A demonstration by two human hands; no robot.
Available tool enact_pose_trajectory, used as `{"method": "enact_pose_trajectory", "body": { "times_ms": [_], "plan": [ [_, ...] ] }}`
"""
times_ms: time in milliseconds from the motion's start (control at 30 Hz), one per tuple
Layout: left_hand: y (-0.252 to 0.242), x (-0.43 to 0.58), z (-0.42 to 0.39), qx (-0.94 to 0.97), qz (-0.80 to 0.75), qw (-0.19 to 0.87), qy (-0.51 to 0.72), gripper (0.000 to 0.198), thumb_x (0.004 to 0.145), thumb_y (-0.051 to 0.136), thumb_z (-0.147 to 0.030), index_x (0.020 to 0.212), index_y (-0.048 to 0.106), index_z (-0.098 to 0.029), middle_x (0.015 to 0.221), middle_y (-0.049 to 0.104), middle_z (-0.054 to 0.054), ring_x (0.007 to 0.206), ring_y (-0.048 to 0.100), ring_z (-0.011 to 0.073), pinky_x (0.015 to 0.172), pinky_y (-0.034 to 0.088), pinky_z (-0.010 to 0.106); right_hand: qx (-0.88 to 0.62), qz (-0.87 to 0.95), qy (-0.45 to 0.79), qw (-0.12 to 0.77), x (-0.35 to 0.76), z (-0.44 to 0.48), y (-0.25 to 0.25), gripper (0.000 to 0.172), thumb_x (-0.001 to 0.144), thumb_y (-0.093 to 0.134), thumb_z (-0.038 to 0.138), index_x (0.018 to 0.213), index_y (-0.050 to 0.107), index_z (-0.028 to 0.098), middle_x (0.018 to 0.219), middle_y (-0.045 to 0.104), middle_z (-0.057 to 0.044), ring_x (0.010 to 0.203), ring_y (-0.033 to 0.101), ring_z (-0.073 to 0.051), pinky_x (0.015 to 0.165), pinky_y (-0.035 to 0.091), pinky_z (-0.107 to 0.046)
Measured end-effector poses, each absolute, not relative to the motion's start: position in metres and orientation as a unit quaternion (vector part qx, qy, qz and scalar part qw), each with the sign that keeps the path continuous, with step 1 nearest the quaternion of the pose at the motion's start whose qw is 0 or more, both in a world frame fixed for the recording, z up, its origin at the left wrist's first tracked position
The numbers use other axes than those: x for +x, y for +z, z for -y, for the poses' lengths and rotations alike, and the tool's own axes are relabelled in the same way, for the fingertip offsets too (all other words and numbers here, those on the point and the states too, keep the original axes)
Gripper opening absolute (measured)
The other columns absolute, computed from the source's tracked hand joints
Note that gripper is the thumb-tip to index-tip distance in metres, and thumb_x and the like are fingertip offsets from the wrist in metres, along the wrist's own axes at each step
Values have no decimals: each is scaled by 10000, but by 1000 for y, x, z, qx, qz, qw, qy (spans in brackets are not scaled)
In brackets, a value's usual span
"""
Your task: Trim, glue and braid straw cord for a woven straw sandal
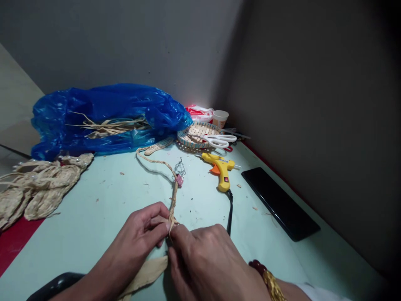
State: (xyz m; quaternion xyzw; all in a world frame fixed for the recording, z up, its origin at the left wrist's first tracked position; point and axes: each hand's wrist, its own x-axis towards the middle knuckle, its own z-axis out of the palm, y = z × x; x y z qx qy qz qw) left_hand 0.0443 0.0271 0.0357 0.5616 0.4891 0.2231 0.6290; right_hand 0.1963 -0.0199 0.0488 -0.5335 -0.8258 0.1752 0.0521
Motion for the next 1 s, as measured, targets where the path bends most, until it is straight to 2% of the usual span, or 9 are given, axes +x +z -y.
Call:
{"method": "enact_pose_trajectory", "body": {
  "times_ms": [133, 233, 333, 433, 500, 567, 733, 867, 1000],
  "plan": [
    [39, 42, -29, 550, -477, 646, 228, 261, 817, 619, -436, 748, 585, -186, 626, 567, -36, 625, 482, 139, 599, 357, 249, -499, 854, 148, 15, 195, 19, 49, 234, 874, 466, 188, 1032, 612, 97, 652, 643, -98, 511, 513, -208, 473, 164, -318],
    [41, 41, -30, 536, -490, 653, 215, 267, 798, 672, -427, 737, 588, -180, 633, 602, -36, 635, 511, 133, 616, 368, 240, -513, 822, 226, 101, 202, 18, 56, 206, 879, 555, 343, 928, 640, 162, 627, 638, -52, 517, 512, -176, 492, 214, -297],
    [43, 39, -31, 511, -489, 674, 214, 258, 803, 678, -420, 763, 589, -181, 639, 602, -45, 623, 513, 120, 600, 369, 227, -550, 745, 304, 224, 212, 13, 62, 311, 917, 523, 434, 722, 595, 203, 585, 582, 12, 542, 499, -128, 546, 304, -258],
    [46, 36, -32, 494, -468, 700, 218, 224, 829, 665, -394, 805, 589, -185, 657, 634, -44, 628, 539, 115, 604, 380, 219, -574, 681, 358, 280, 218, 6, 59, 235, 883, 585, 449, 889, 586, 215, 717, 623, 14, 653, 546, -136, 609, 373, -236],
    [48, 36, -33, 492, -450, 711, 224, 193, 837, 666, -366, 838, 595, -187, 707, 677, -30, 688, 587, 128, 650, 404, 225, -546, 672, 424, 265, 219, 2, 54, 237, 864, 609, 403, 1001, 557, 217, 790, 636, 5, 693, 558, -144, 600, 391, -228],
    [49, 36, -33, 495, -439, 714, 230, 176, 838, 667, -348, 862, 603, -186, 769, 716, -7, 757, 617, 147, 694, 418, 236, -514, 685, 457, 240, 218, 1, 50, 125, 900, 537, 307, 976, 548, 209, 813, 631, -6, 709, 553, -146, 598, 394, -227],
    [47, 36, -32, 524, -462, 679, 226, 165, 840, 637, -340, 829, 606, -179, 783, 744, 21, 731, 603, 155, 678, 397, 260, -521, 733, 387, 204, 224, 4, 58, 175, 912, 412, 160, 992, 561, 206, 876, 624, -23, 848, 542, -171, 725, 401, -259],
    [43, 36, -33, 536, -468, 670, 208, 185, 833, 620, -355, 794, 602, -175, 727, 747, 15, 567, 489, 113, 571, 327, 257, -521, 765, 360, 118, 234, -3, 73, 220, 849, 407, 105, 842, 598, 214, 700, 563, 21, 714, 515, -141, 664, 365, -247],
    [41, 36, -35, 545, -457, 672, 207, 181, 825, 609, -354, 784, 597, -178, 672, 736, 4, 565, 451, 116, 576, 307, 262, -492, 771, 392, 100, 244, -14, 81, 238, 805, 426, 79, 785, 629, 200, 595, 500, 52, 561, 439, -97, 580, 339, -221]
  ]
}}
